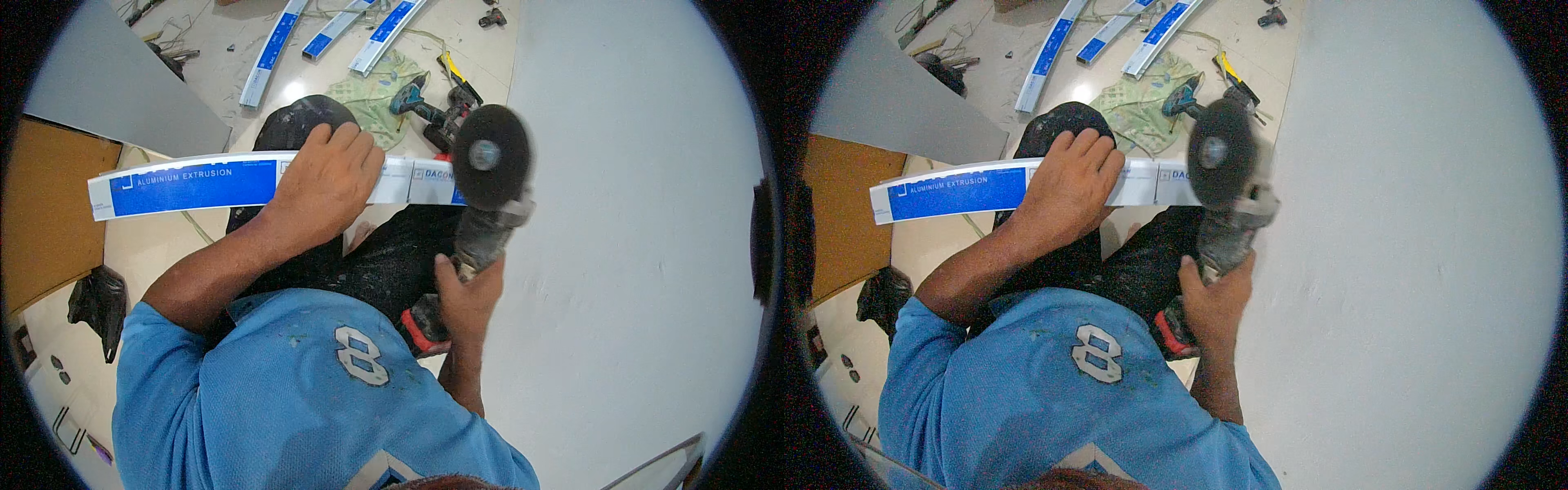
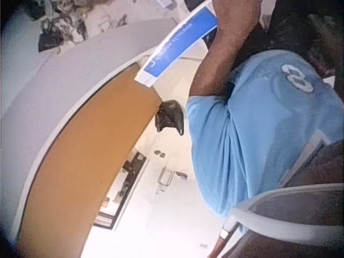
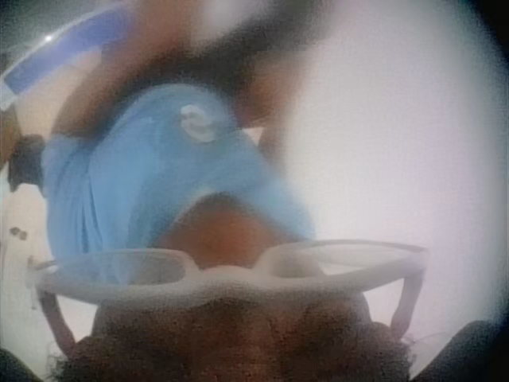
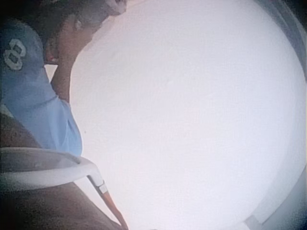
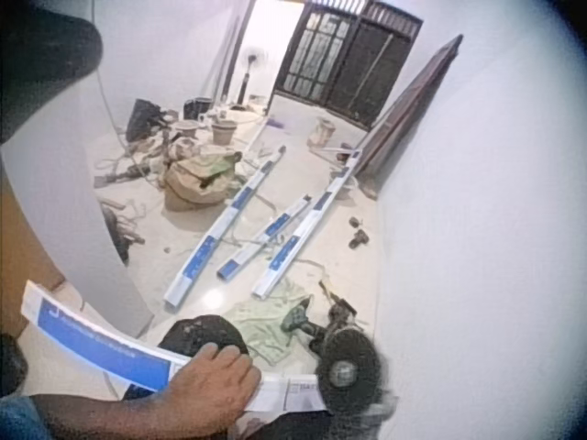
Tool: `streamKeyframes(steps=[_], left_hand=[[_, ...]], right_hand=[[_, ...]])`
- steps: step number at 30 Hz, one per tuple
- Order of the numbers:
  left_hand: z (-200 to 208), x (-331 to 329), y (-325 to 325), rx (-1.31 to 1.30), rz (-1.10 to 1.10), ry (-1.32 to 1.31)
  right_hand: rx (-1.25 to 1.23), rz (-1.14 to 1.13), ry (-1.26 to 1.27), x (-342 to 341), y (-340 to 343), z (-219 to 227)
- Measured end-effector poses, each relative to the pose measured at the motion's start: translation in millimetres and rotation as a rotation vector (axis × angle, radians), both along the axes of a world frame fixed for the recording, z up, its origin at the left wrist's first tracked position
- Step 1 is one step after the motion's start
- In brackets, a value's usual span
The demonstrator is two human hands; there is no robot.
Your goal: The person measures and marks an aluminum profile, then uses an angle grinder to cut it. After cutting, they use a cordless drill to create holes in the profile.
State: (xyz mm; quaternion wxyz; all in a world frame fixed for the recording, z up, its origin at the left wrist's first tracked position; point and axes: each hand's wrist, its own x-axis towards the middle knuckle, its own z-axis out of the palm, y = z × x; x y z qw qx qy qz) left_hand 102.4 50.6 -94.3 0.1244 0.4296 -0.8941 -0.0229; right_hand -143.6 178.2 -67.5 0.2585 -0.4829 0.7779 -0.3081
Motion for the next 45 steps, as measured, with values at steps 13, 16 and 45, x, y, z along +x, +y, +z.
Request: streamKeyframes(steps=[13,16,45], left_hand=[[60,-5,-3,0.264,0.059,0.092],[47,-6,-9,0.135,0.031,0.09],[23,4,-14,0.027,0.109,0.125]], right_hand=[[0.099,-0.084,-0.175,-36,34,24],[0.092,-0.034,-0.157,-29,41,23],[0.207,0.06,-0.021,-1,33,1]])
